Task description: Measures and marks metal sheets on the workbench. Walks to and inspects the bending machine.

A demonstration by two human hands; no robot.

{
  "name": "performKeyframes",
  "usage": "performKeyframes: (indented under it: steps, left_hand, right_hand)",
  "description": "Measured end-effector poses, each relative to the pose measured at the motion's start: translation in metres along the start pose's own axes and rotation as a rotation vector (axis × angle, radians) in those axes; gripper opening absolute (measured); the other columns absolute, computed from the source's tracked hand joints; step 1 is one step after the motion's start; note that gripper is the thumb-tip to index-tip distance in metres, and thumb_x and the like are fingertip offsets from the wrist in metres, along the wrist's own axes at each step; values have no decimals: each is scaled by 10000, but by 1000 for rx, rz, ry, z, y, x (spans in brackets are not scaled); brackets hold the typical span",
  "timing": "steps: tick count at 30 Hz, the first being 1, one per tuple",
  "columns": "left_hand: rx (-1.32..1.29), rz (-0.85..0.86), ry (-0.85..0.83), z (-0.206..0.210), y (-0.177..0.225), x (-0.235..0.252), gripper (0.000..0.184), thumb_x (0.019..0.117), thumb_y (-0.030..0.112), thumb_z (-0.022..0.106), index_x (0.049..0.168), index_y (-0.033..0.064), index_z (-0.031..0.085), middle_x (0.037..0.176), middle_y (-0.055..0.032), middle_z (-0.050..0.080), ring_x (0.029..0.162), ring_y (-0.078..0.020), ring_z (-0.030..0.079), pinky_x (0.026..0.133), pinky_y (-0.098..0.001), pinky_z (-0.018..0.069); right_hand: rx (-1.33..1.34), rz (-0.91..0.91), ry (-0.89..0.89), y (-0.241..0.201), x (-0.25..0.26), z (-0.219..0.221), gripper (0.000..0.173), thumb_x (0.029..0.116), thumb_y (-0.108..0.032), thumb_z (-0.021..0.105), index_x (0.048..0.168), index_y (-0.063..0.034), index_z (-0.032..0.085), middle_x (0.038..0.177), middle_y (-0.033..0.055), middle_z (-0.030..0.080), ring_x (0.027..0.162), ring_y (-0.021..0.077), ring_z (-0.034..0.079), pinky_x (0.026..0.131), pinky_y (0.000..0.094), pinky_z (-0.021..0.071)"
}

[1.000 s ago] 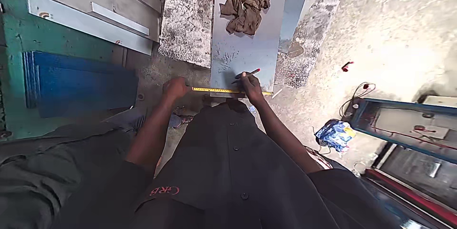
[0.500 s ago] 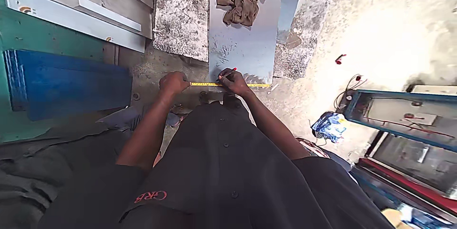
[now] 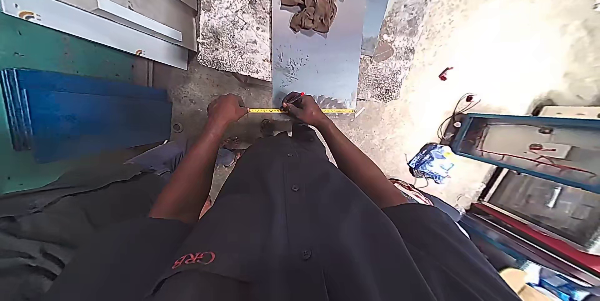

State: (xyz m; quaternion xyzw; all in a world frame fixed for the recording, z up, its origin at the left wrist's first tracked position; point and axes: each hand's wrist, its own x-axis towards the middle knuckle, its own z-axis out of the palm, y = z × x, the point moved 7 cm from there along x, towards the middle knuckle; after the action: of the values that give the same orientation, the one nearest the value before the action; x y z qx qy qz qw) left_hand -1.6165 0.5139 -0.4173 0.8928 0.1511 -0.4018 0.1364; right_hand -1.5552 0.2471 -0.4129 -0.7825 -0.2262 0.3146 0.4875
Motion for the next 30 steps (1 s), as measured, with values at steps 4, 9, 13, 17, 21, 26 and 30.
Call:
performKeyframes:
  steps: [4, 9, 13, 17, 21, 26, 30]
  left_hand:
    - [-1, 7, 4, 0, 1, 0, 350, 897, 552, 652, 1047, 249, 742, 1022, -112, 745, 982, -385, 703, 778, -707, 517]
    - [-2, 8, 0, -1, 1, -1, 347, 903, 541, 651, 1047, 240, 746, 1018, -122, 743, 988, -387, 701, 784, -704, 518]
    - [-3, 4, 9, 0, -1, -1, 340, 893, 540, 651, 1031, 244, 745, 997, -120, 745, 962, -386, 707, 758, -704, 523]
    - [0, 5, 0, -2, 2, -4, 335, 908, 533, 648, 1044, 242, 744, 1014, -123, 744, 977, -388, 705, 767, -705, 522]
    - [-3, 5, -6, -3, 3, -4, 355, 917, 531, 652, 1052, 216, 744, 1008, -135, 742, 970, -394, 704, 765, -705, 522]
    - [-145, 89, -112, 2, 0, -10, 347, 953, 478, 682, 1113, 176, 739, 1047, -169, 729, 998, -411, 690, 837, -733, 502]
    - [-227, 180, -208, 19, -15, -22, 436, 975, 435, 694, 1110, 21, 708, 1003, -233, 694, 961, -408, 673, 893, -671, 511]
  right_hand:
    - [-49, -8, -11, 0, 1, 1, 236, 1019, -336, 617, 1095, -142, 727, 857, -3, 733, 781, 103, 686, 759, 398, 566]
    - [-18, -17, 70, 2, 2, -2, 217, 1026, -298, 613, 1123, -131, 711, 876, -6, 741, 780, 82, 694, 755, 364, 583]
    - [37, -10, 75, 2, -1, -2, 215, 1027, -292, 621, 1120, -124, 717, 877, -13, 749, 781, 68, 698, 756, 351, 589]
    - [7, -4, 16, 0, -1, 1, 204, 1024, -299, 621, 1082, -133, 724, 841, -14, 735, 759, 78, 687, 739, 367, 577]
    - [0, 18, 81, 2, 0, 0, 199, 1025, -304, 614, 1090, -144, 712, 863, -14, 729, 788, 90, 686, 760, 384, 572]
    - [81, 149, 450, 1, -38, -53, 339, 1076, -308, 498, 1092, -29, 690, 987, 91, 727, 909, 169, 707, 868, 427, 593]
    - [-242, 608, 619, 12, -112, -132, 390, 1065, -324, 472, 1060, 10, 674, 904, 199, 680, 856, 350, 677, 781, 578, 539]
